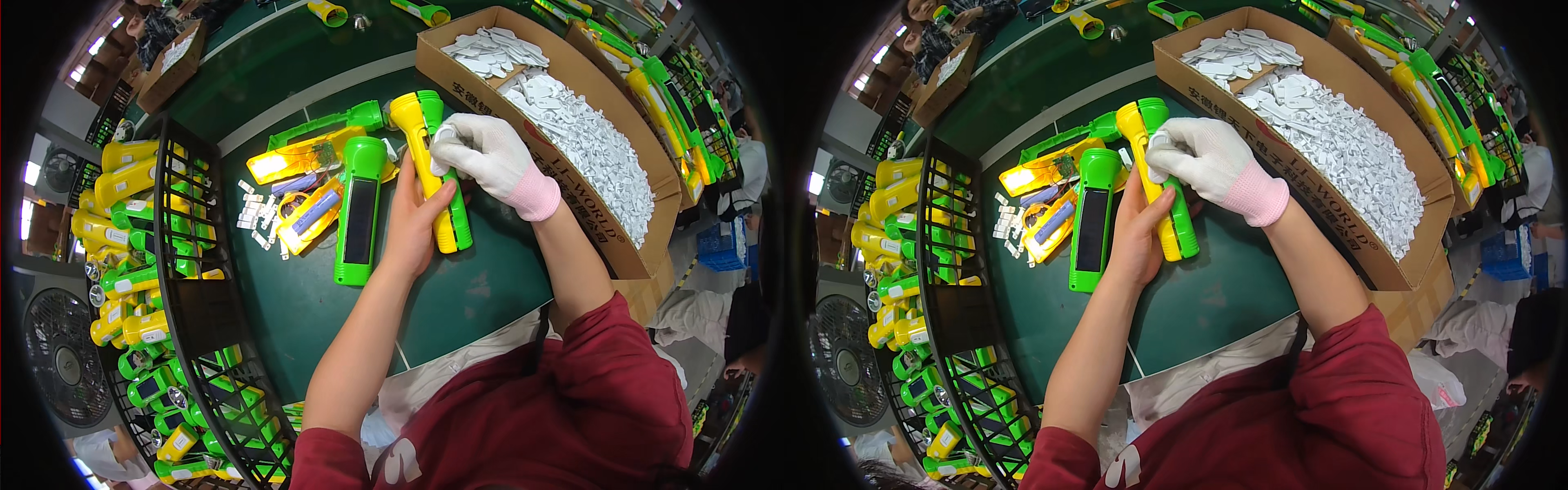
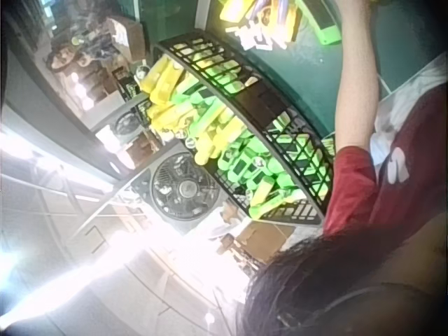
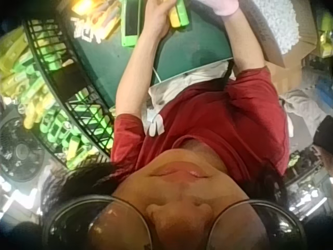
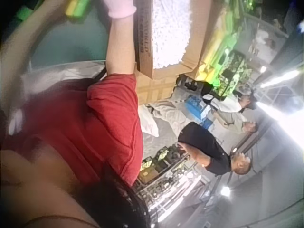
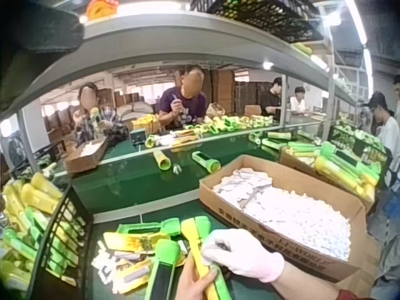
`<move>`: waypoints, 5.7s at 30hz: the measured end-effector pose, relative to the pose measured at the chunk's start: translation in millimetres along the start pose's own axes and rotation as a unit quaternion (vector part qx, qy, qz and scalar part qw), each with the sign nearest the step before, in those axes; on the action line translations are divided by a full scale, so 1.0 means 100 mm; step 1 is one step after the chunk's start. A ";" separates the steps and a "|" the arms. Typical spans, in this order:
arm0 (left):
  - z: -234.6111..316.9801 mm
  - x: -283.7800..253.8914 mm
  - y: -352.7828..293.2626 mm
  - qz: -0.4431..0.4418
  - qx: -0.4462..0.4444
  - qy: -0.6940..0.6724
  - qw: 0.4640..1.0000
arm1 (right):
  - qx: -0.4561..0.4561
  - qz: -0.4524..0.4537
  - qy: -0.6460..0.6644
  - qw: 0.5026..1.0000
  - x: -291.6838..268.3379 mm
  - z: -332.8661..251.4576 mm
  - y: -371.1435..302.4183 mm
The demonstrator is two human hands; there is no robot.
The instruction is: The person assembles flashlights by joining the casing pieces together by hand and inserting switch buttons picked from a box into the flashlight bodies.
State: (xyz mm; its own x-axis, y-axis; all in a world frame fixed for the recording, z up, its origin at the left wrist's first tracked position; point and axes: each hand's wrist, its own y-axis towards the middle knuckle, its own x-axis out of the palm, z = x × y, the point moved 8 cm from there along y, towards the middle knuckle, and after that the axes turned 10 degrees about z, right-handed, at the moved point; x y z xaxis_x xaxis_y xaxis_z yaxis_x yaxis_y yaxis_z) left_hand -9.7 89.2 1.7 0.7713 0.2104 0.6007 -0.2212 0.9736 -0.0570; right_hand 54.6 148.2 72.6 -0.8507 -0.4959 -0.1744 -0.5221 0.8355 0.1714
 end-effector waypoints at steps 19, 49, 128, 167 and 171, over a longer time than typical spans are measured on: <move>-0.11 0.11 -0.06 -0.039 -0.100 -0.085 0.991 | 0.004 -0.062 -0.120 0.991 -0.11 -0.04 -0.02; 0.08 0.03 -0.05 -0.002 0.027 0.139 0.990 | -0.099 0.104 -0.114 0.983 -0.30 -0.25 -0.04; 0.18 -0.12 -0.05 0.093 0.126 0.070 0.985 | -0.005 0.027 0.027 0.999 -0.18 -0.06 0.04; 0.25 0.06 -0.18 0.060 0.233 0.324 0.915 | 0.014 0.015 0.114 0.993 0.05 0.12 -0.12; 0.13 -0.06 -0.12 0.050 0.178 0.250 0.950 | -0.016 0.022 0.078 0.997 0.07 0.04 -0.12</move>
State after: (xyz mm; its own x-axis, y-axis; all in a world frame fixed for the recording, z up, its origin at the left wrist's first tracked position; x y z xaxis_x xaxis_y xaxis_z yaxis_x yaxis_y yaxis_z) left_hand -19.1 75.3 9.3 0.9036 0.4025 0.1467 -0.4270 0.8734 0.2340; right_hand 55.2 135.7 65.5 -0.8709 -0.4913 -0.0140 -0.4833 0.8506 0.2070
